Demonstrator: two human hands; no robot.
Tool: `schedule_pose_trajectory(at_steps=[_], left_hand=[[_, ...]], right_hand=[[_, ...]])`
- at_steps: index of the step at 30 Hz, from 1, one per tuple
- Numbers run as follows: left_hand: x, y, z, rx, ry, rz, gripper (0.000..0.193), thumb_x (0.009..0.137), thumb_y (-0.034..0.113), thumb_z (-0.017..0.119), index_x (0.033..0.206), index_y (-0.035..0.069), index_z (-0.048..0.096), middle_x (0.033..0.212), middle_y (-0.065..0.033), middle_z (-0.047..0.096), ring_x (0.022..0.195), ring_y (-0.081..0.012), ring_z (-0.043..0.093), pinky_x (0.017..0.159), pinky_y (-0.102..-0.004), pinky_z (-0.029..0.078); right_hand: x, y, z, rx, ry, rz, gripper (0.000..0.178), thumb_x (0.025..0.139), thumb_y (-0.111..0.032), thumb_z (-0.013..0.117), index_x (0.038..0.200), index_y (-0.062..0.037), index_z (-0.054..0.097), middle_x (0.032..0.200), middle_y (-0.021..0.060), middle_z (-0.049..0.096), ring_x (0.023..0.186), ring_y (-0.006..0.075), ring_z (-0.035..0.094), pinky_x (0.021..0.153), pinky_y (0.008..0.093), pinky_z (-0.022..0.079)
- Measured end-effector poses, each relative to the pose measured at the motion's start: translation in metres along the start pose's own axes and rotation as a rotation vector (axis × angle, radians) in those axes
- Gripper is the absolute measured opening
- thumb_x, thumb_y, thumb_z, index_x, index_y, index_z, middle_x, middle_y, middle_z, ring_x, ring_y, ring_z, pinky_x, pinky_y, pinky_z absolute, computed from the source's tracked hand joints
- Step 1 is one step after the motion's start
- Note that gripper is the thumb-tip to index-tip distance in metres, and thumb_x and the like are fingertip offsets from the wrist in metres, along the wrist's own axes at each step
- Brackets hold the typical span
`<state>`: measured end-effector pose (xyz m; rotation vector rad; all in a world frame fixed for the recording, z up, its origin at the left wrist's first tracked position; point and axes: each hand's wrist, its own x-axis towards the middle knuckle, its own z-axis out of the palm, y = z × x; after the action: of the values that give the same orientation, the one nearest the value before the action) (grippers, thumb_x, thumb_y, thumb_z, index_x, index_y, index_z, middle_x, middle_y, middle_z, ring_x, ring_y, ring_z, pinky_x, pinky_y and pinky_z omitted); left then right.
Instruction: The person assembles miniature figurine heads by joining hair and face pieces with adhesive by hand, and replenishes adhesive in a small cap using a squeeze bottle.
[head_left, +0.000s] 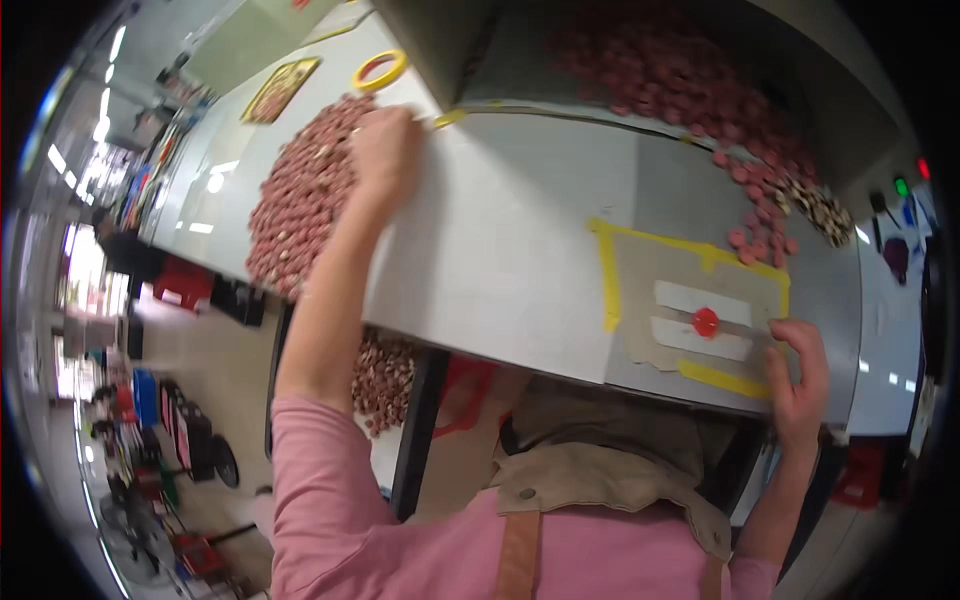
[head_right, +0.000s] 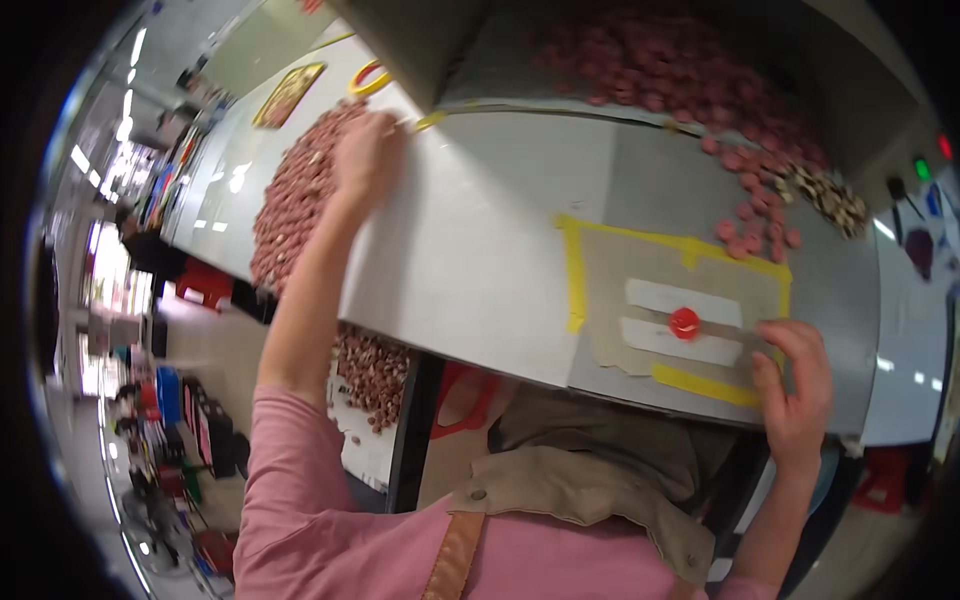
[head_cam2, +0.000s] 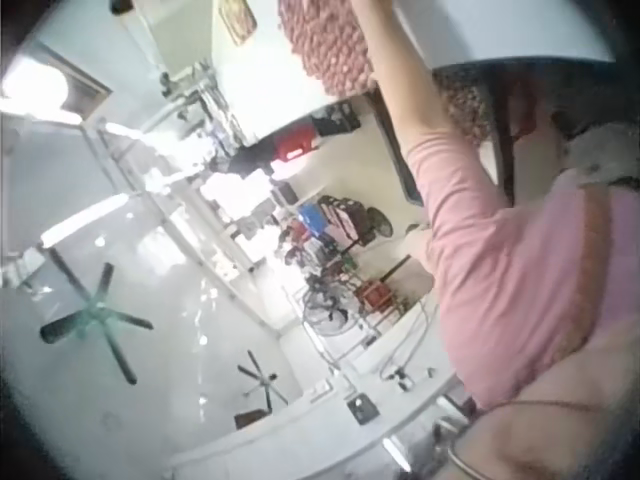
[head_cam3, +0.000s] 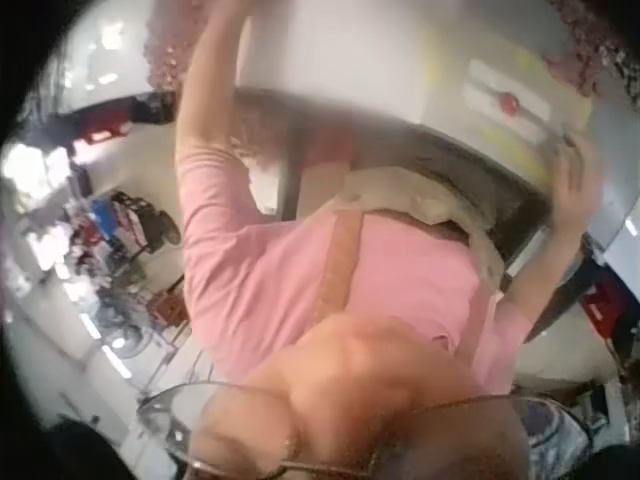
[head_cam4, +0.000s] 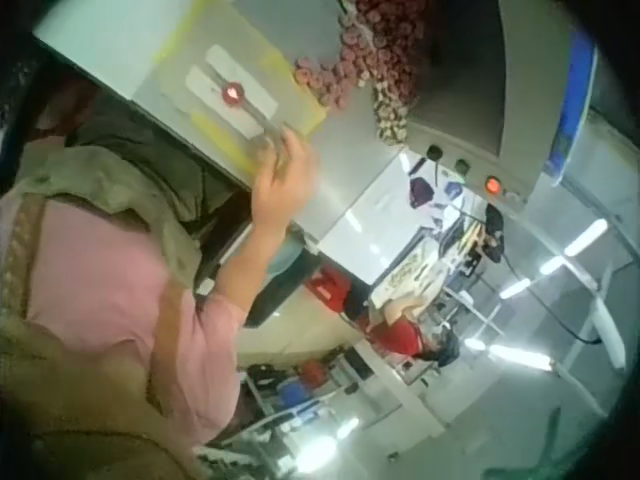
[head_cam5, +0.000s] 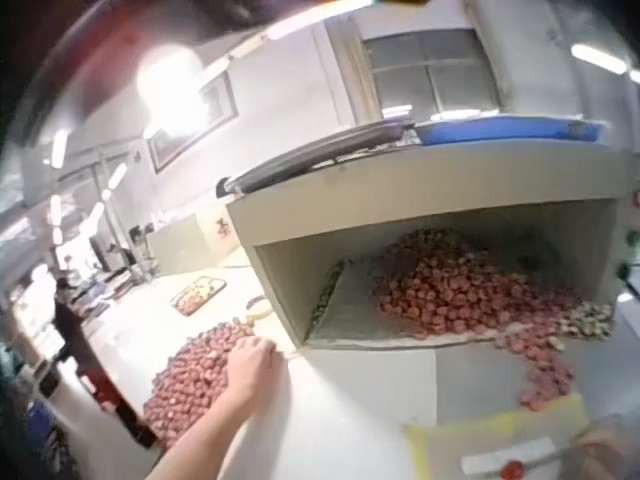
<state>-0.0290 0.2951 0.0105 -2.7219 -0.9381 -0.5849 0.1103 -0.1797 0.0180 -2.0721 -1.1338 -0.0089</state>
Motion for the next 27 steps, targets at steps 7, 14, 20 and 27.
schedule_pose_trajectory(at_steps=[7,14,20,27], left_hand=[[0.002,-0.091,-0.002,0.188,-0.119,0.059,0.044,0.08,0.001,0.051,0.123,0.007,0.055,0.131,-0.0107,0.052,0.124,-0.0263,0.047,0.103,-0.0356,0.036],[-0.019,0.105,-0.026,-0.737,-0.197,0.394,0.024,0.086,0.008,0.06,0.108,0.001,0.059,0.102,-0.0108,0.059,0.098,-0.0231,0.057,0.087,-0.0323,0.044],[-0.006,0.228,-0.009,-0.989,-0.228,0.539,0.024,0.084,0.015,0.062,0.106,0.007,0.06,0.105,-0.0125,0.056,0.099,-0.0312,0.054,0.081,-0.0353,0.046],[0.017,0.252,0.032,-0.868,0.01,0.696,0.01,0.084,0.012,0.06,0.093,0.007,0.058,0.091,-0.0104,0.058,0.087,-0.0309,0.056,0.074,-0.0399,0.045]], right_hand=[[-0.002,0.03,-0.035,-0.01,-0.008,0.156,0.016,0.08,-0.003,0.059,0.096,0.0,0.06,0.093,0.0126,0.061,0.088,0.0264,0.059,0.08,0.0326,0.045],[0.05,0.049,-0.022,-0.141,0.057,0.134,0.016,0.086,-0.006,0.056,0.1,-0.0014,0.061,0.098,0.0096,0.06,0.087,0.0221,0.058,0.077,0.0294,0.045],[0.115,0.074,0.003,-0.166,0.049,-0.112,0.019,0.088,-0.008,0.055,0.106,-0.0043,0.058,0.094,0.0088,0.058,0.084,0.0206,0.057,0.075,0.0306,0.046],[0.122,0.1,0.009,-0.286,-0.017,-0.175,0.014,0.086,-0.007,0.055,0.1,-0.0035,0.055,0.09,0.0074,0.058,0.076,0.0192,0.058,0.07,0.0303,0.047]])
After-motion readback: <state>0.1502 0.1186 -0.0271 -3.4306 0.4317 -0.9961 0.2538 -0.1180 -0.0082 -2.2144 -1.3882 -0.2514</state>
